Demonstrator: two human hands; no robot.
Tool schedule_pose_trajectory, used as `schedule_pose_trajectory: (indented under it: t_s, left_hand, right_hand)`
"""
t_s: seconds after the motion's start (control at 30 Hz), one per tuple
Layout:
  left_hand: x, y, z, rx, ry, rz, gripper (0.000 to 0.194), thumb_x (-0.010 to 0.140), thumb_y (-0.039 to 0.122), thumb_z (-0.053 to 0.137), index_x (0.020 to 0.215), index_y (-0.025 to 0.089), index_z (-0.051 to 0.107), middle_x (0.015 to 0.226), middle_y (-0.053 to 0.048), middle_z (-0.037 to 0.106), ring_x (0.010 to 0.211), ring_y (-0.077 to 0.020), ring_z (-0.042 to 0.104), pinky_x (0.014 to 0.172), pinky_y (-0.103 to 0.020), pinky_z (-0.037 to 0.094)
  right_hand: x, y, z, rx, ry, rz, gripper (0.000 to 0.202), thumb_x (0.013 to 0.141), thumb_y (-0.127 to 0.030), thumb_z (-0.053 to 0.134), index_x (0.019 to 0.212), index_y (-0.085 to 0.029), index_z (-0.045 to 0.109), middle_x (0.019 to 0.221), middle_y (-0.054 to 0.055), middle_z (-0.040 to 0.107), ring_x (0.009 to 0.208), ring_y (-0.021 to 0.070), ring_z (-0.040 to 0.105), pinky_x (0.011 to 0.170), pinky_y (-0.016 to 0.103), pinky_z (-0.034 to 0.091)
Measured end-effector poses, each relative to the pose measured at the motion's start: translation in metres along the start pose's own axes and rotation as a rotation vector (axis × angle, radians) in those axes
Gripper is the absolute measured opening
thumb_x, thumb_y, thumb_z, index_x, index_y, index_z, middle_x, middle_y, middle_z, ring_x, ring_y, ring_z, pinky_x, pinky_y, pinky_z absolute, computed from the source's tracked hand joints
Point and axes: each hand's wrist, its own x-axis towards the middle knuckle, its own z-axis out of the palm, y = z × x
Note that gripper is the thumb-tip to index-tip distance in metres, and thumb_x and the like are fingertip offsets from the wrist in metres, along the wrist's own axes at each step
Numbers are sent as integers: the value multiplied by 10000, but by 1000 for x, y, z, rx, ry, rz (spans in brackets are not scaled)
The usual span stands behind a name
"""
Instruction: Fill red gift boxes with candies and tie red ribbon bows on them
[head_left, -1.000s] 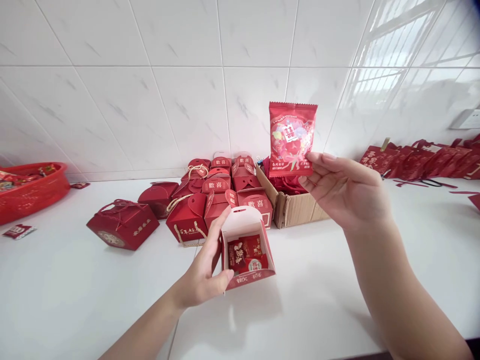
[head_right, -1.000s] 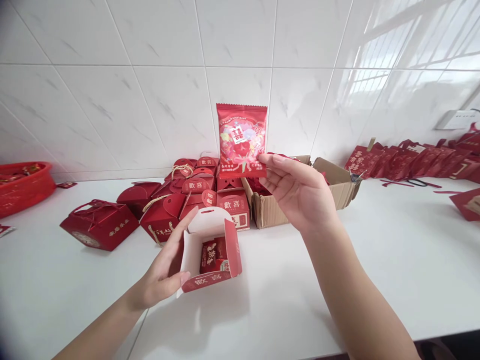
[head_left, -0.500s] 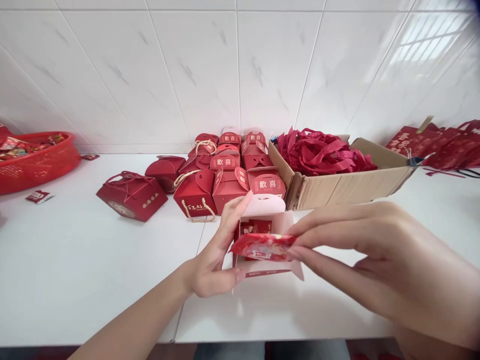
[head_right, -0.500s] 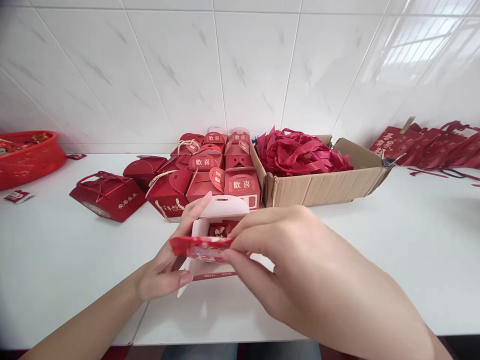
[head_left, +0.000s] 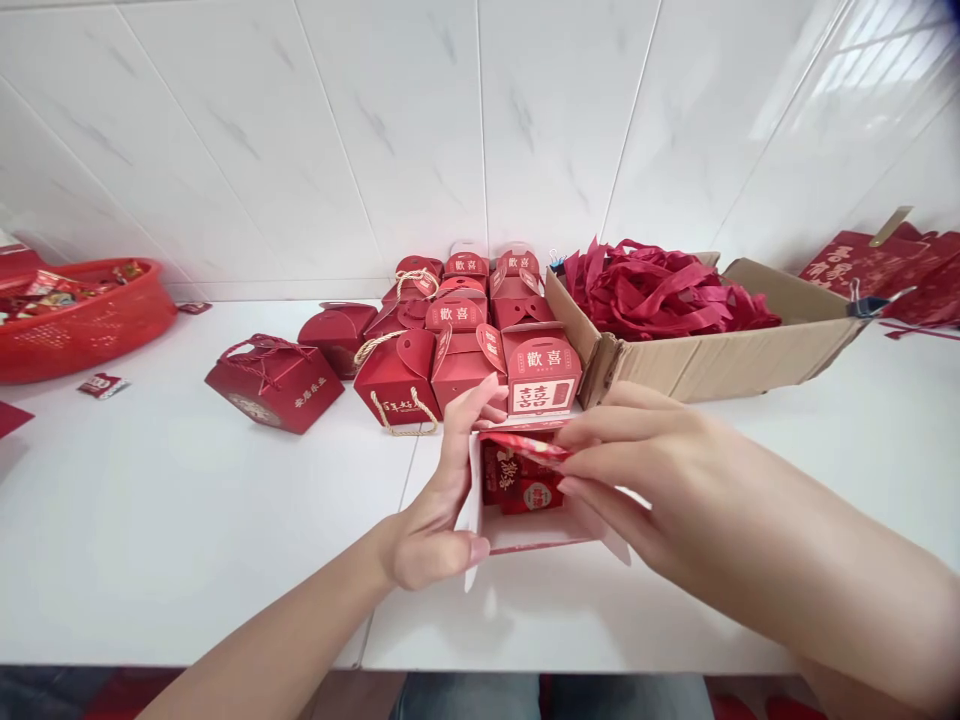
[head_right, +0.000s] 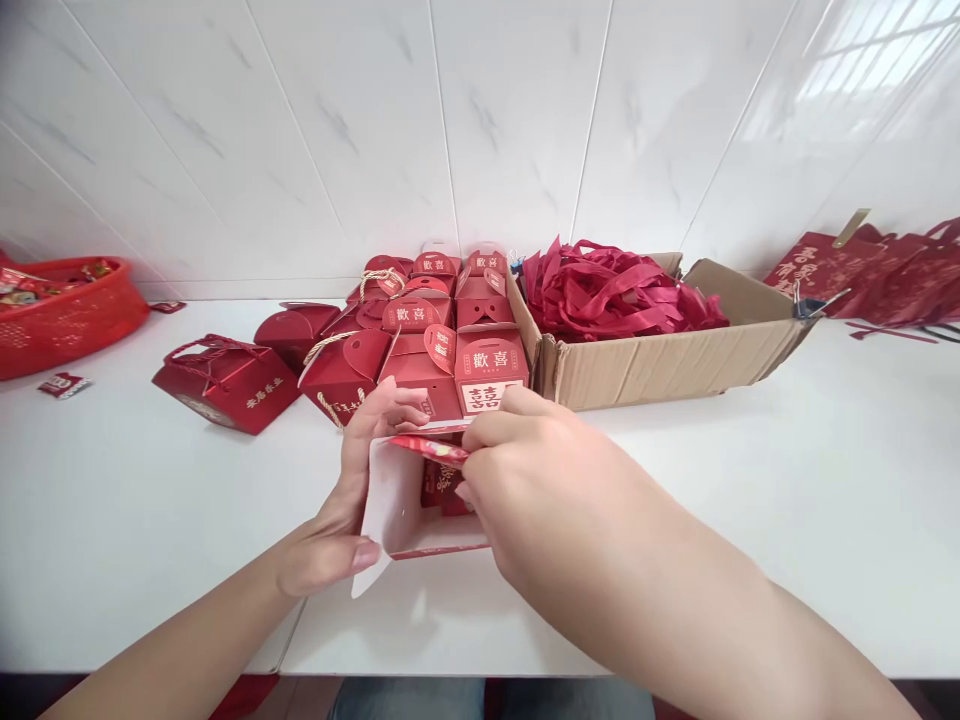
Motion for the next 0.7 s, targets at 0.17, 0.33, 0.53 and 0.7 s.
schedule_pose_trajectory:
  t_s: [0.17,0.33,0.53,0.7]
  left_hand:
    - [6,-7,-2,-132,56,33,775,681,395,631,1360,387,258,1405,-23,238,1330,-331,204,1078,-518,249]
    - [10,-9,-8,2,83,115,569,630,471,647,1130,319,424,1355,-26,240,1316,-369,189,1088,-577,171]
    - [9,-4,-13,191,40,95,532,657,537,607,1100,285,456,1342,-60,259,1294,-389,198,1078,-592,154]
    - [12,-4,-16,219,23,129,574,657,553,605,1155,294,482,1326,-59,296,1322,-383,159,1096,-565,158]
  right_hand:
    - [4,13,9,-65,-66,-15,238,842,-100,515,770,-219,708,861,62,701,842,215,537,776,363,418]
    - [-2,20,4,-89,-105,19,268,855,-96,477,810,-255,688,1078,20,672,897,211,526,786,369,383]
    - [-1,10,8,-190,-74,87,555,780,-241,637,1305,-315,473,1170,67,612,976,297,522,806,454,391]
    - [-3,2,12,-131,-82,129,717,718,-297,710,1358,-273,387,1252,109,548,1112,351,503,868,507,428]
